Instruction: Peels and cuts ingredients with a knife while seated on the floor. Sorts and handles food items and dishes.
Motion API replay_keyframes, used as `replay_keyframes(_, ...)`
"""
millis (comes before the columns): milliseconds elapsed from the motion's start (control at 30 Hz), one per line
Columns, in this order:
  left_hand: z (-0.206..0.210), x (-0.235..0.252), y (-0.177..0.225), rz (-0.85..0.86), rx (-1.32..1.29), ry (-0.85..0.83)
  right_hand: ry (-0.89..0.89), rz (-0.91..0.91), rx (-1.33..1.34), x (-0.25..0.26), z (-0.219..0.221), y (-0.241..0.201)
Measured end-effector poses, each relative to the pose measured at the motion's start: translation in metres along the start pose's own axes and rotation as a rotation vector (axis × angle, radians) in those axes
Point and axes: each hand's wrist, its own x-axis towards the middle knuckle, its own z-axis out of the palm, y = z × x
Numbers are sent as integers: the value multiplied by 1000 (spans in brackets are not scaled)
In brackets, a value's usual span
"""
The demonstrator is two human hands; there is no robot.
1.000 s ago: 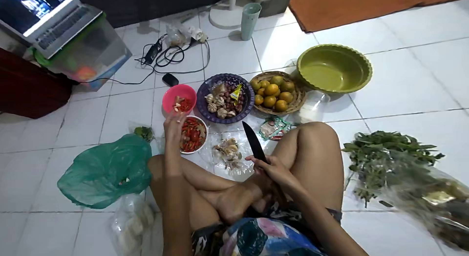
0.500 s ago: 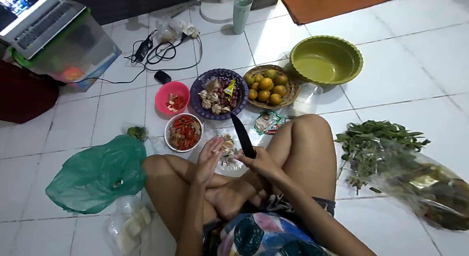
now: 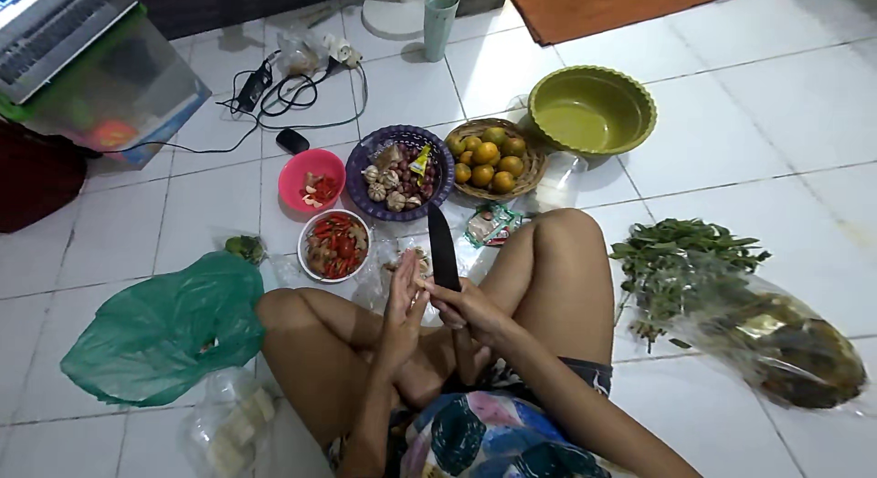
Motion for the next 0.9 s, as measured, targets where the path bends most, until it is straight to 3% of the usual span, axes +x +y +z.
replay_keyframes(133,17,-5,-3,27,-74,312,-38,23,81,-2,0,2)
replay_keyframes(267,22,-6,-2,97,-32,464,7,-9,-25,-6,6,2)
replay_keyframes(367,18,-6,1,176,59,495,77,-202,-271,-10,6,5)
replay_keyframes(567,5,-4,5,172,186,447,-42,-575,-841,-24,0,-2)
replay_keyframes(700,1,-4,8,179,169,441,-40,-568,-996,-27,1,-5)
replay_keyframes(900,8,-5,18,141,128,590,-13,-593,-988,-31,6,-5)
